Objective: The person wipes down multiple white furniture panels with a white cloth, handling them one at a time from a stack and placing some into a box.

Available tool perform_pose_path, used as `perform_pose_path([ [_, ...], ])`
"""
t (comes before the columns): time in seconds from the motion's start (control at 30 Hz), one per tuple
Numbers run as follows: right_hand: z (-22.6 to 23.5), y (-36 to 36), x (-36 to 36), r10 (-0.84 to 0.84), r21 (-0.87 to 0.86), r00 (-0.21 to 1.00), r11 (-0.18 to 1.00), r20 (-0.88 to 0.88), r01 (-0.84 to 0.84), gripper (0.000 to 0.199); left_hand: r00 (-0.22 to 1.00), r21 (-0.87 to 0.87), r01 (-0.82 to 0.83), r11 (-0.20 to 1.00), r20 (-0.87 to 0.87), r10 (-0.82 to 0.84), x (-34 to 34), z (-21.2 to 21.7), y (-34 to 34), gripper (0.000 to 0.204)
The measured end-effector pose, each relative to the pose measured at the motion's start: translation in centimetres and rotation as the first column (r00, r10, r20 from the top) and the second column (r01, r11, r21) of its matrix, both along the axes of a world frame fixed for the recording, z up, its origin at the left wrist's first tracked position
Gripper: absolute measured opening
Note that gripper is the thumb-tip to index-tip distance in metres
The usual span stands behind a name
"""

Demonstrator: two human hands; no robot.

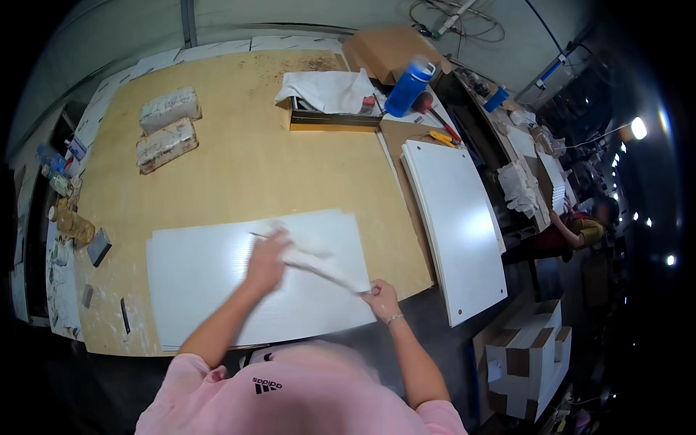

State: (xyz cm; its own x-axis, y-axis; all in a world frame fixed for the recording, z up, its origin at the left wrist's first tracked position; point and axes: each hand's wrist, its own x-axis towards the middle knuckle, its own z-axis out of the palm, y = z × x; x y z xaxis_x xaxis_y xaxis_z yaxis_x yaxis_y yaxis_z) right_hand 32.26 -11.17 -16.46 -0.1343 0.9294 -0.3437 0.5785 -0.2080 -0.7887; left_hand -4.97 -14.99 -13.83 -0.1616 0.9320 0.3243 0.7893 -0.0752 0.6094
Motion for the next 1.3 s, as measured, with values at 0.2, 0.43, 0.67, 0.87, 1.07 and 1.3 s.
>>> perform_pose_path([
  [0.2, 0.9, -2.4, 0.0, 0.040, 0.028, 0.998, 0.999, 0.056, -0.041, 0.014, 0.674, 0.056, -0.725, 0.687, -0.149, 0.724, -20.9, -2.2, -6.7, 0.044],
  [0.43, 3.5, -2.9, 0.7, -0.255, -0.434, 0.936, 0.891, -0.241, 0.131, 0.011, 0.993, -0.028, -0.039, 0.999, -0.113, 0.036, 4.4, 0.8, 1.3, 0.052],
  [0.67, 3.0, -2.3, 2.8, -0.314, -0.483, 0.861, 0.871, -0.400, 0.094, 0.019, 0.660, -0.219, 0.739, 0.638, 0.428, -0.617, 18.4, 1.8, -3.4, 0.032],
  [0.87, 5.6, -2.3, 3.3, -0.255, -0.585, 0.894, 0.811, -0.370, -0.011, 0.024, 0.799, -0.120, 0.210, 0.970, 0.593, -0.100, 6.0, 6.7, -0.6, 0.034],
  [1.07, 2.4, -2.8, 2.4, 0.085, -0.351, 0.983, 0.926, -0.163, -0.139, 0.016, 0.902, -0.255, 0.402, 0.879, -0.054, -0.428, 14.7, 3.0, -5.1, 0.052],
  [1.3, 4.6, -6.8, 2.6, -0.046, -0.554, 0.954, 0.821, -0.298, -0.133, 0.014, 0.791, -0.114, -0.611, 0.783, -0.108, 0.602, -13.3, 0.6, -14.5, 0.045],
])
